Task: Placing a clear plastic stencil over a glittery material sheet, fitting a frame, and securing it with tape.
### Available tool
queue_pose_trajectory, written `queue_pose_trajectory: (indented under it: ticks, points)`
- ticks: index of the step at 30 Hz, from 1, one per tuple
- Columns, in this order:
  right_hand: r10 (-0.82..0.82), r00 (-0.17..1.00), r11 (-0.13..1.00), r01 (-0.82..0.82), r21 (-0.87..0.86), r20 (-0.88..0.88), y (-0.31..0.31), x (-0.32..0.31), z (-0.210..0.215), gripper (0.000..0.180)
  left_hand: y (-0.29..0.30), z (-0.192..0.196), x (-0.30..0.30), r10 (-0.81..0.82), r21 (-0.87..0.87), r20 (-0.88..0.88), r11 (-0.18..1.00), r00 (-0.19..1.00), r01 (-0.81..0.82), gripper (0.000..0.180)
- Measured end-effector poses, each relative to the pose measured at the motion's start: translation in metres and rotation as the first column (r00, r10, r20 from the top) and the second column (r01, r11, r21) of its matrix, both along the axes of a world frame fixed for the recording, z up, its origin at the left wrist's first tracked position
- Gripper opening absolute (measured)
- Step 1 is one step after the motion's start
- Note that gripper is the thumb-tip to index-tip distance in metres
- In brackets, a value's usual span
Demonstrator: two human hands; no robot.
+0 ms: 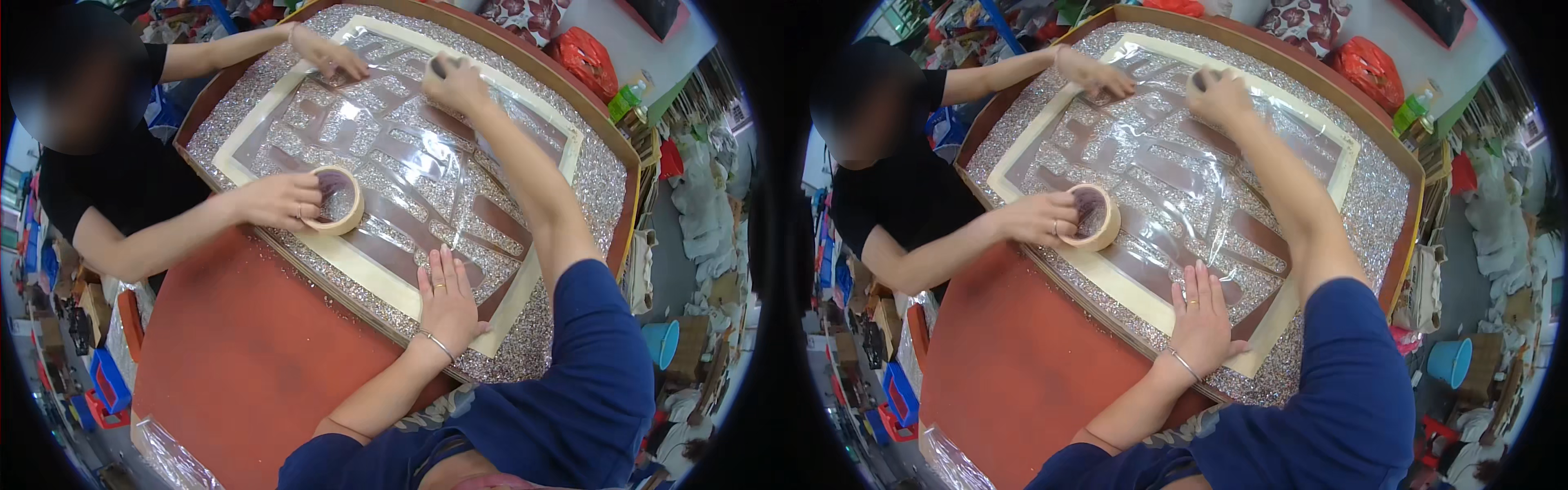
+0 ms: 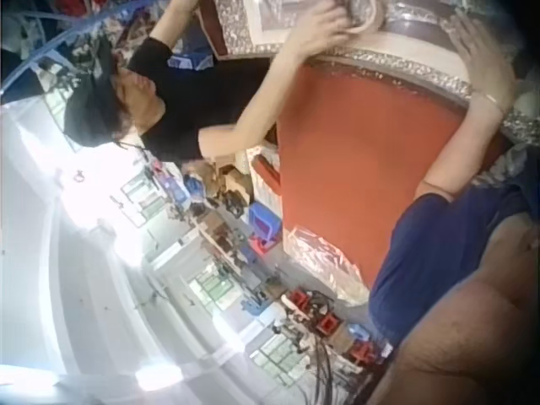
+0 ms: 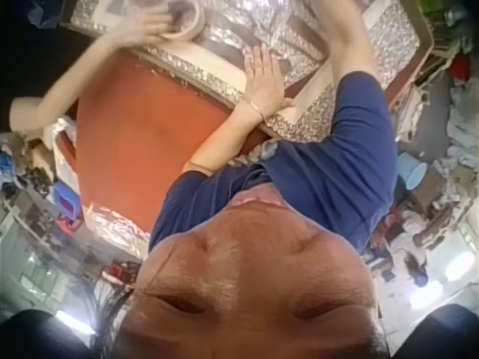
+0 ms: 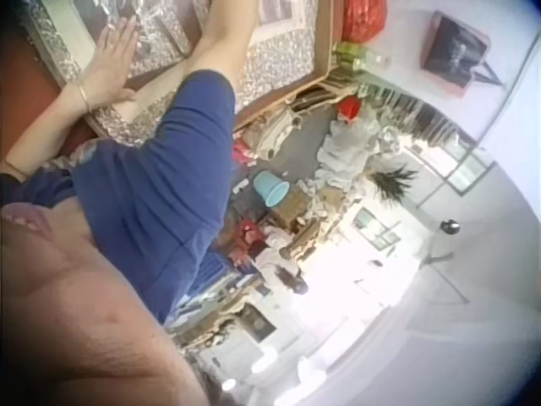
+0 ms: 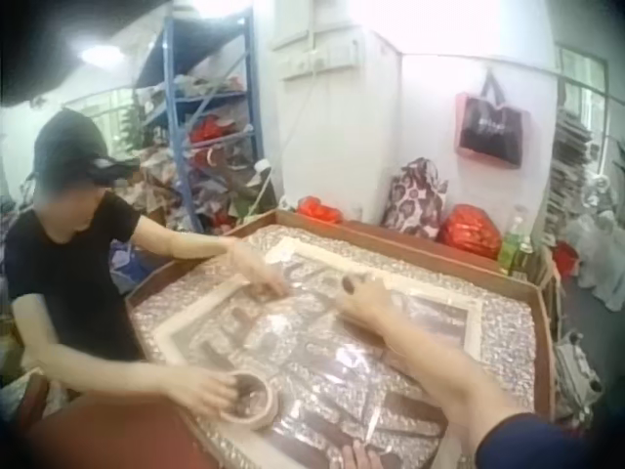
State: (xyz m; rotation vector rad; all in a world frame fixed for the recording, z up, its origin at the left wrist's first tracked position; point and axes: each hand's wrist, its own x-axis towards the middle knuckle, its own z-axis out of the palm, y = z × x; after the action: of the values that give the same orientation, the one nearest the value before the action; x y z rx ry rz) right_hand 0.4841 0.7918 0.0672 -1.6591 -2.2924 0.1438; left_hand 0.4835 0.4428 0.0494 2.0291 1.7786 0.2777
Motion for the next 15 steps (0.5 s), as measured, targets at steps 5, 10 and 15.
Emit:
queue_pose_trajectory:
  ticks: [5,10,15]
  points:
    - [0.339,0.938,0.931,-0.345,0.117,0.069,-0.053,-0.012,-0.01,0.075,-0.006,0.007,-0.002,0.017,-0.049,0.003,0.999,1.0,-0.016,0.114]
    - [0.11,0.993,0.993,-0.109,0.05,-0.028,-0.034,-0.033,-0.016,0.071,0.0,-0.001,-0.002,-0.005,-0.051,0.018,0.999,1.0,0.006,0.114]
    - [0.455,0.89,0.883,-0.451,0.13,-0.005,-0.061,-0.011,-0.01,0.069,-0.006,0.002,-0.001,0.011,-0.051,0.037,0.999,0.999,-0.009,0.115]
